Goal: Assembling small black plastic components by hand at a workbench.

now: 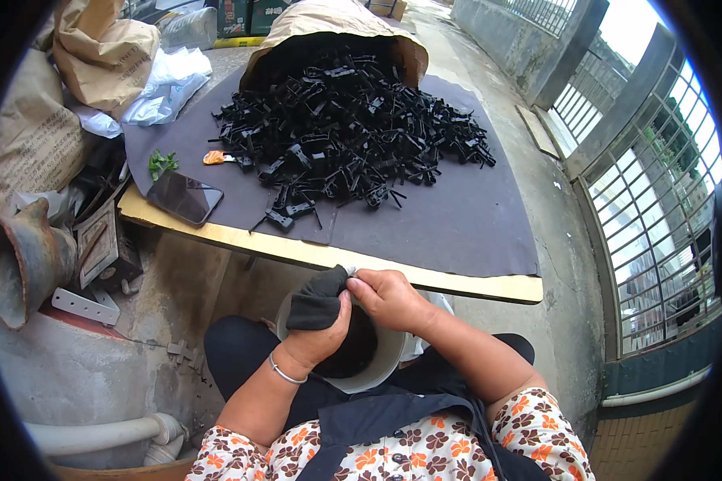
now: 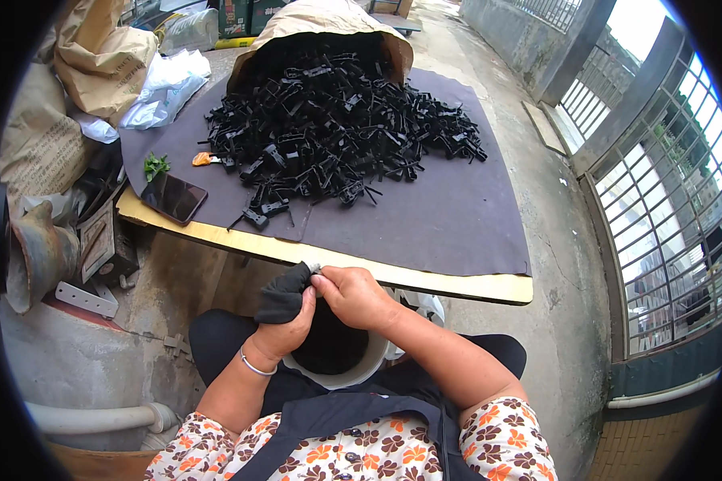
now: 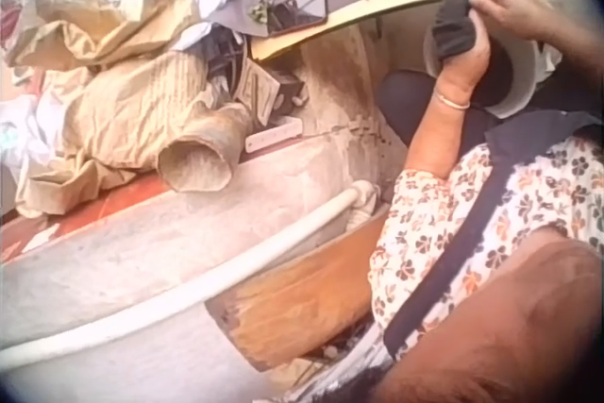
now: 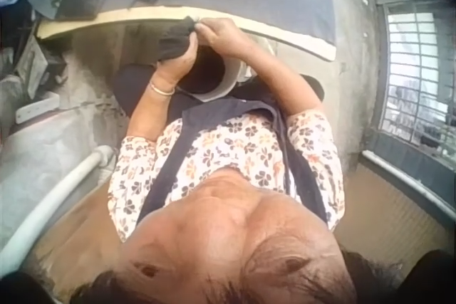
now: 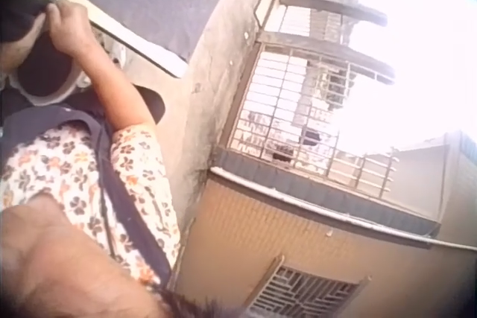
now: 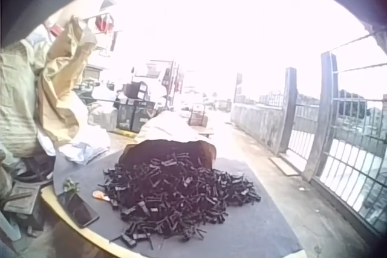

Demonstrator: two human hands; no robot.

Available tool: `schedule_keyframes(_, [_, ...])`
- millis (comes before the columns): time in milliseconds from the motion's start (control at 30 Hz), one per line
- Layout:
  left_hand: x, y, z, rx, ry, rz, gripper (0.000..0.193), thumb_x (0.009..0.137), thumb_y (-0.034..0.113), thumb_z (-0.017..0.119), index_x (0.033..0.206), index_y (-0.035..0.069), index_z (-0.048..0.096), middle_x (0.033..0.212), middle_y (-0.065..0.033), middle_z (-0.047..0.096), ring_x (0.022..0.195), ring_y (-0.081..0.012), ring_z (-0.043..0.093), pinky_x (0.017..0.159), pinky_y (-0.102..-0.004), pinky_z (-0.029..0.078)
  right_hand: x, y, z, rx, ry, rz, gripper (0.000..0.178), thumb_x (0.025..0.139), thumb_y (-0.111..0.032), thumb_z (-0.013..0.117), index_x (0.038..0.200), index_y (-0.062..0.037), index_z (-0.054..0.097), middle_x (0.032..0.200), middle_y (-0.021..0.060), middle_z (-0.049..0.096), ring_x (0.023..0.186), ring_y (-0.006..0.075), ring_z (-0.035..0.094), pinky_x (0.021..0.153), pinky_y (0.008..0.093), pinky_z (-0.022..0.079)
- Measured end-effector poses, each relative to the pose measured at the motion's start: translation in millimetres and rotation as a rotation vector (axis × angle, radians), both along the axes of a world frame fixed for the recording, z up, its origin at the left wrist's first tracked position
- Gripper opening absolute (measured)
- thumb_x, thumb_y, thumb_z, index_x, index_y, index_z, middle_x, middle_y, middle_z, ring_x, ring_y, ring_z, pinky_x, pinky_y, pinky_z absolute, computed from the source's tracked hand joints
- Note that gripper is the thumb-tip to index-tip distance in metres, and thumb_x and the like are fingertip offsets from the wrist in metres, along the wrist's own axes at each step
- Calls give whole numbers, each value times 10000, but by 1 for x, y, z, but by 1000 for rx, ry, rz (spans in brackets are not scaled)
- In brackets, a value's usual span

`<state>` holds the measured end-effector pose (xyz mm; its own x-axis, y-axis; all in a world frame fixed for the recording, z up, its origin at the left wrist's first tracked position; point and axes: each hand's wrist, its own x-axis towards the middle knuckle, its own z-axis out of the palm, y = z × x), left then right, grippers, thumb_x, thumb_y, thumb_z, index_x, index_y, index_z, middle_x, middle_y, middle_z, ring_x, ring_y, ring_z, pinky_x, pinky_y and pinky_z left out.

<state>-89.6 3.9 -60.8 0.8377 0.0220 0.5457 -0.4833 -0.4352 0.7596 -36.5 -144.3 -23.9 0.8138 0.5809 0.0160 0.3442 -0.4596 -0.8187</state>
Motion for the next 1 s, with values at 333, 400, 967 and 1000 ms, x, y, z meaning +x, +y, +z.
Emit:
schedule_keyframes(333, [-4, 15, 16, -749, 454, -340, 318, 924, 99, 546, 1206, -36, 493, 876, -62, 621, 632, -67, 524, 553, -211, 448, 3, -17, 8, 21, -119, 118, 169, 860, -179, 621, 914, -19, 629, 761, 148, 633, 726, 304, 626, 677, 364, 496])
schedule_keyframes(400, [-2, 9, 21, -882, 422, -304, 323, 945, 85, 499, 1246, -27, 462, 823, -30, 601, 554, -30, 461, 474, -174, 390, 3, -22, 9, 2, -272, 189, 145, 804, -124, 650, 913, -28, 643, 773, 142, 643, 728, 329, 619, 678, 388, 499])
schedule_keyframes(967, [-6, 8, 9, -453, 367, -357, 260, 898, 51, 468, 1142, -30, 500, 794, -22, 573, 607, -51, 484, 547, -207, 413, -7, -22, 29, 70, -33, 92, 164, 864, -162, 637, 861, -15, 565, 705, 119, 588, 602, 235, 562, 573, 332, 451])
schedule_keyframes(1000, [-6, 9, 9, -473, 439, -337, 247, 898, 44, 469, 1133, -22, 503, 807, -22, 574, 626, -51, 488, 562, -204, 419, -7, -23, 29, 50, -109, 138, 175, 891, -175, 607, 860, -10, 559, 670, 115, 553, 564, 218, 511, 562, 324, 435])
